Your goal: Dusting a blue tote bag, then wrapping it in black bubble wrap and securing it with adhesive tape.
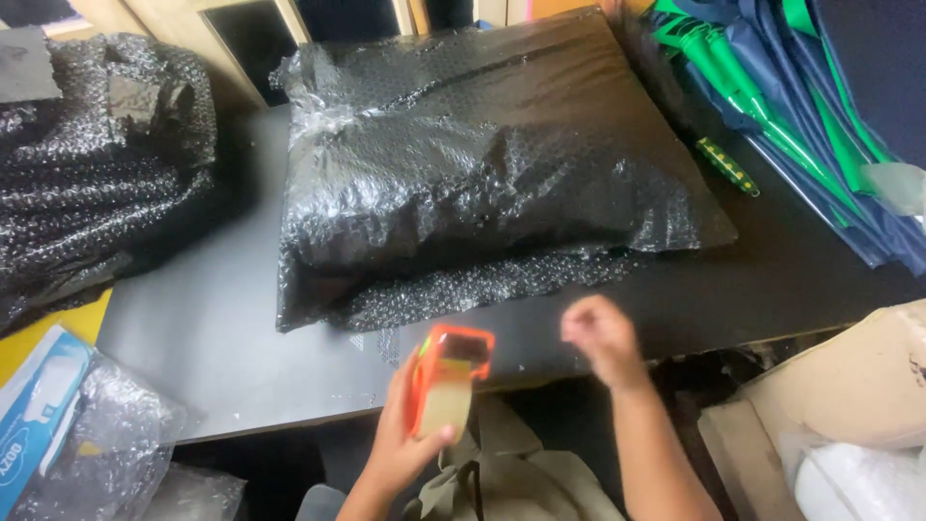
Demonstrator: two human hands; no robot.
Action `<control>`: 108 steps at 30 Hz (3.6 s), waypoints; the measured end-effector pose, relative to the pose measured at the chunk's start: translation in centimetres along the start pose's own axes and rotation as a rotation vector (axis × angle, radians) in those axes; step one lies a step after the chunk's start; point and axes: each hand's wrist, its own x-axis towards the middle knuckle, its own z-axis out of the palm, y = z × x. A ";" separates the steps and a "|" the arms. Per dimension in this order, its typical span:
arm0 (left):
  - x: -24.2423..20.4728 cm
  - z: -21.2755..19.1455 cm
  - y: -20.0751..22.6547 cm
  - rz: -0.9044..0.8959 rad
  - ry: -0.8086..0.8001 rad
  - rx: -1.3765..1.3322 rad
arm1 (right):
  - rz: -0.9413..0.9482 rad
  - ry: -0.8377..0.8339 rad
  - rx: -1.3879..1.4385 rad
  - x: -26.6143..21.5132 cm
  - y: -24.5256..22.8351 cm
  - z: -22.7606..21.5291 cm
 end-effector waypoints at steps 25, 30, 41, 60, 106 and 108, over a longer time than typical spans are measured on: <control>7.2 2.1 -1.0 0.143 0.079 0.203 | -0.090 0.130 0.024 5.9 -3.3 10.1; 7.2 2.2 -1.2 0.151 0.075 0.191 | -0.327 0.200 -0.484 5.4 -3.1 9.7; 7.0 2.4 -1.6 0.166 0.076 0.216 | -0.633 0.278 -0.705 5.1 -3.8 11.2; 6.4 2.9 -2.8 0.398 0.144 0.207 | -0.707 0.313 -0.867 4.1 -3.7 11.5; 3.1 4.5 -3.6 0.704 0.074 0.229 | -0.463 0.300 -0.460 1.3 -9.6 8.1; 2.0 4.8 -1.6 0.559 -0.204 0.009 | -0.438 0.295 -0.518 0.4 -10.7 7.7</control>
